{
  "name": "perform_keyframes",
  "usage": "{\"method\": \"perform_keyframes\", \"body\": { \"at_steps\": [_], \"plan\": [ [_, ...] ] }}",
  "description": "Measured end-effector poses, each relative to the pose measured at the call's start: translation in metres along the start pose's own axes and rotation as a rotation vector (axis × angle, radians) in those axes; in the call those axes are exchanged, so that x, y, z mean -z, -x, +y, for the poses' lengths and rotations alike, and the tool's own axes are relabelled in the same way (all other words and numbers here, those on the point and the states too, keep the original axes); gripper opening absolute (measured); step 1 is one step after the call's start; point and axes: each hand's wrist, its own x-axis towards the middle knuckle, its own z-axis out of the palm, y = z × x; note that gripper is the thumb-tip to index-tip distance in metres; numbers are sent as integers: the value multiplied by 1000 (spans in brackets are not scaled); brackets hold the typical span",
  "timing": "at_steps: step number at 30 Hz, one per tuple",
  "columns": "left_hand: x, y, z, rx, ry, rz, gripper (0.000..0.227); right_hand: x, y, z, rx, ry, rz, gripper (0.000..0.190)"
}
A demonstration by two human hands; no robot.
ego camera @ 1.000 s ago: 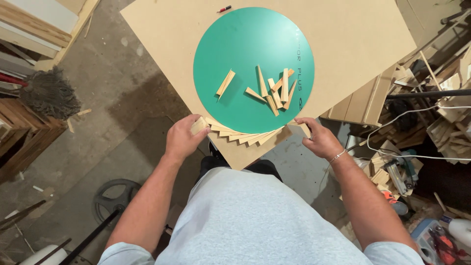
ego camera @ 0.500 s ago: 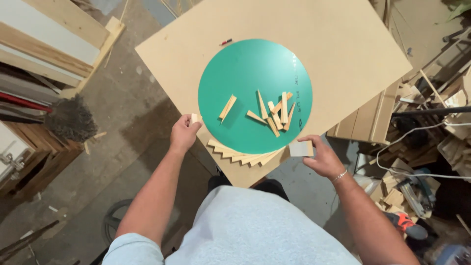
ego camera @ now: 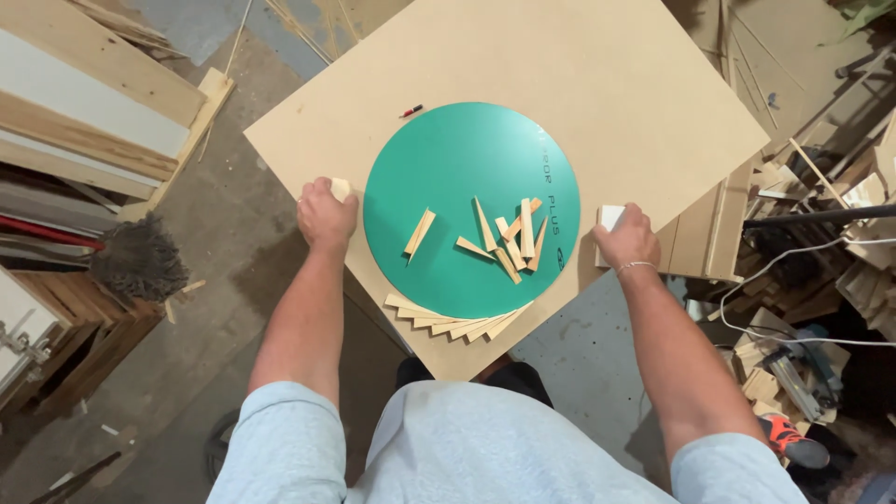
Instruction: Arranging small wooden wedges around a circular template and using a utility knife for adjustments
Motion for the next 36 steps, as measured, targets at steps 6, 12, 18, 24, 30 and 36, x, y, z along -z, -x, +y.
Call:
{"method": "perform_keyframes", "body": {
  "at_steps": [6, 12, 18, 24, 30, 36],
  "plan": [
    [-4, -4, 0, -16, -8, -23, 48, -5, 31, -18, 177, 83, 232, 80],
    [13, 51, 25, -281, -23, 328, 60, -17, 86, -80, 418, -33, 127, 72],
    [-29, 102, 57, -630, 15, 173, 45, -16, 86, -145, 249, 48, -135, 74],
    [-73, 100, 42, -592, -42, 146, 26, -69, 84, -161, 425, 238, -71, 90],
    [-62, 134, 3, -799, 67, 81, 23, -96, 61, -146, 522, 235, 2, 67],
    [-60, 183, -29, -1040, -35, 88, 20, -61, 112, -110, 1012, 303, 243, 75]
  ]
}}
